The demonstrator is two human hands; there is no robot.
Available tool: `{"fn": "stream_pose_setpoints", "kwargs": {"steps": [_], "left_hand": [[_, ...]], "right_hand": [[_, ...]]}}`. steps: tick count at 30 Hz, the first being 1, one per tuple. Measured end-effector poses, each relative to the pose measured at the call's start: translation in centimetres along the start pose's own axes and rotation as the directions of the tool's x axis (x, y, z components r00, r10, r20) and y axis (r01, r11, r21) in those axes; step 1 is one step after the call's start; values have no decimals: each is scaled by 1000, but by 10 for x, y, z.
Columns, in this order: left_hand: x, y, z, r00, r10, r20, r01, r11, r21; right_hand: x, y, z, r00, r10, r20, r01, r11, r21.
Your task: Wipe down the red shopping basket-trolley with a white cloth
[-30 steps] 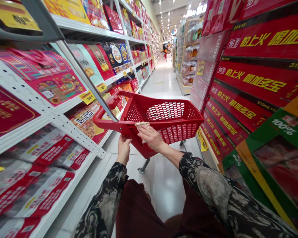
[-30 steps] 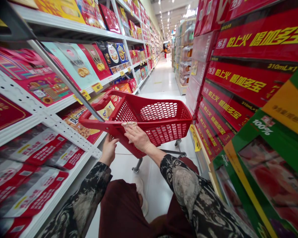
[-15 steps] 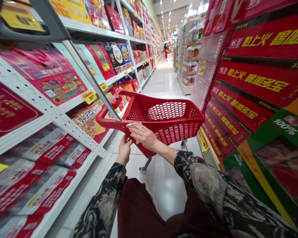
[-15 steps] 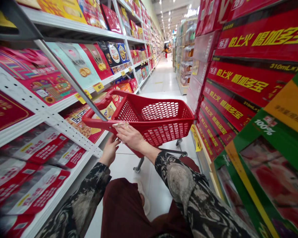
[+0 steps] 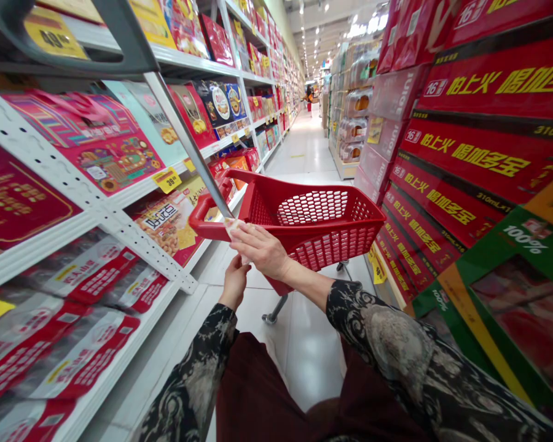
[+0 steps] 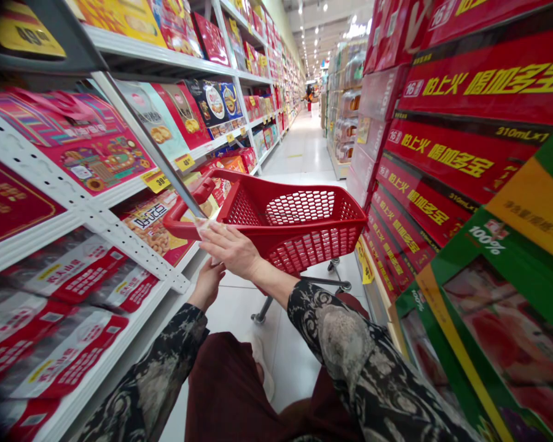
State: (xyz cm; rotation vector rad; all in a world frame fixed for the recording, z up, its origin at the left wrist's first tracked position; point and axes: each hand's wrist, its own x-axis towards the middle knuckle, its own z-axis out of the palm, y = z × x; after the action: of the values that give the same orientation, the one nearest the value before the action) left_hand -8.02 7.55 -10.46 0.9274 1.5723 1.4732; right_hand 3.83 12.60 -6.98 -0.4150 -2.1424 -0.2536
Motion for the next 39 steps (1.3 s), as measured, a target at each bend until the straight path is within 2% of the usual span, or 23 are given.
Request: {"fn": "stream_pose_setpoints", "kwargs": {"steps": [2,7,10,12,14,17,19,21,23,25,27,29,32,35,37,39], "left_hand": [[0,0,-2,1000,-4,1,4,1000,0],[-4,-4,-8,995,8,102,-3,999,-49],[-6,-6,-11,993,9,121,-1,998,-66],[-3,-6,-11,994,15,104,-9,999,-51],[1,-1,-13,998,21,54,-19,999,-31],[9,12,-19,990,93,-104,-90,995,36],[11,25,-25,943,237,-233,-207,968,145],[9,40,-31,858,409,-311,-335,904,265],[4,55,-33,790,525,-318,-425,841,333],[-1,69,-32,754,591,-285,-486,795,362],[-4,79,-29,739,622,-257,-522,771,364],[-5,85,-26,731,635,-249,-546,764,345],[-5,87,-26,730,639,-243,-552,761,341],[-5,84,-30,737,632,-241,-532,762,369],[-3,80,-32,743,616,-262,-509,774,376],[0,74,-35,753,584,-304,-474,801,366]], "right_hand": [[-4,0,5,998,-6,59,6,1000,2],[-57,-3,18,957,-45,288,30,998,57],[-61,-6,14,960,-71,272,50,995,82],[-39,-7,6,984,-60,165,47,996,81],[-4,-6,-6,999,-46,27,44,997,65],[57,0,-26,990,-79,-119,82,996,24],[96,5,-39,982,-130,-140,132,991,4],[129,11,-49,976,-168,-135,168,986,-14],[153,17,-55,975,-182,-126,178,983,-40],[165,20,-56,978,-184,-98,177,981,-79],[162,21,-53,978,-205,-32,200,973,-115],[145,20,-47,964,-257,73,265,955,-131],[105,16,-36,911,-329,249,365,924,-116],[76,12,-29,859,-340,384,398,914,-82],[73,10,-31,855,-337,393,391,918,-63],[81,9,-33,896,-312,316,348,935,-65]]}}
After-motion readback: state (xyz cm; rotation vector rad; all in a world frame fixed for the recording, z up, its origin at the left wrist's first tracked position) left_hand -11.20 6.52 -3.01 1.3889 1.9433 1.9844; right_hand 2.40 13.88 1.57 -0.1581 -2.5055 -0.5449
